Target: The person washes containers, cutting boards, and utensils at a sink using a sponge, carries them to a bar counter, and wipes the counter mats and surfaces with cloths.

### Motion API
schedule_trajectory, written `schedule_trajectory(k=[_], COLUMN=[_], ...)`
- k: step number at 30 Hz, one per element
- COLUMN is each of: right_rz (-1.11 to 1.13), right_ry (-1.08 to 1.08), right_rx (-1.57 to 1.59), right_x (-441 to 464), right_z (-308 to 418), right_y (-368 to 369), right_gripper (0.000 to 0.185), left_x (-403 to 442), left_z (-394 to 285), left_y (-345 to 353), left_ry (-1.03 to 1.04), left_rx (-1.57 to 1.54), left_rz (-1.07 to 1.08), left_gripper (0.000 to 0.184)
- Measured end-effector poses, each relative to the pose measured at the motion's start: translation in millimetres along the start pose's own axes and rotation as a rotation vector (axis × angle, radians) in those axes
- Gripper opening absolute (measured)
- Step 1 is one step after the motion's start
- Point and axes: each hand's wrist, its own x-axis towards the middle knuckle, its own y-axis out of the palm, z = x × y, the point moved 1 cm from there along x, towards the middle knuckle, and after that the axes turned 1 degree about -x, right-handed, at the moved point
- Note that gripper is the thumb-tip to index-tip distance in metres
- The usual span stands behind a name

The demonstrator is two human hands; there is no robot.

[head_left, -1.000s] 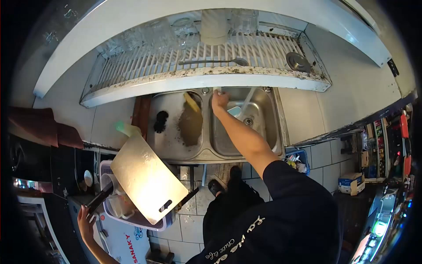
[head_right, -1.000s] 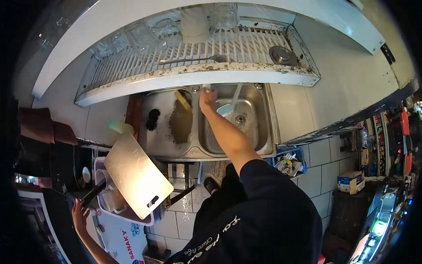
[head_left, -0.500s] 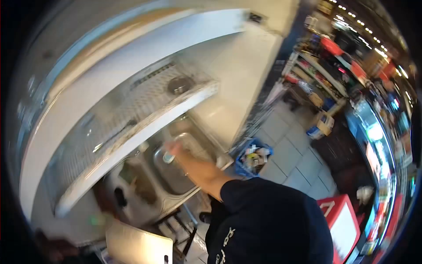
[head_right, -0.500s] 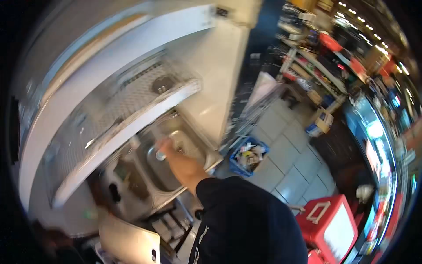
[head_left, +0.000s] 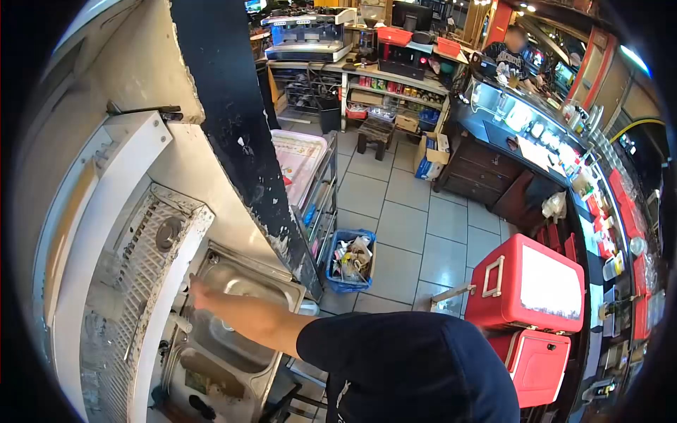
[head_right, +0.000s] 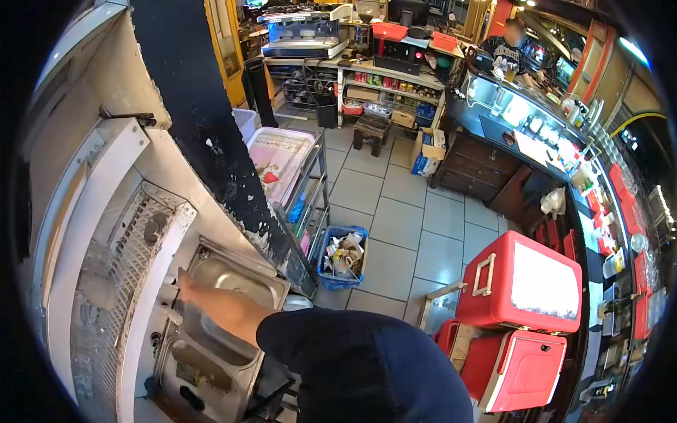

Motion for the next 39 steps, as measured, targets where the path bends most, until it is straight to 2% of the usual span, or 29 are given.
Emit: schedule_trajectory(k=[10,39], right_rz=[0.059,0.134], right_ry=[-0.035,-0.078], right_rx=[0.023,0.046], right_x=[-27,-61], right_z=[6,3], right_y=[-16,-35], right_gripper=[0.040,0.035], left_x=[14,18], left_z=[-3,-1], left_y=[46,70], left_ry=[0.047,0.058], left_rx=[-0.047,-0.053], left_rz=[0.117,0.155], left_gripper=[0.068,0.052])
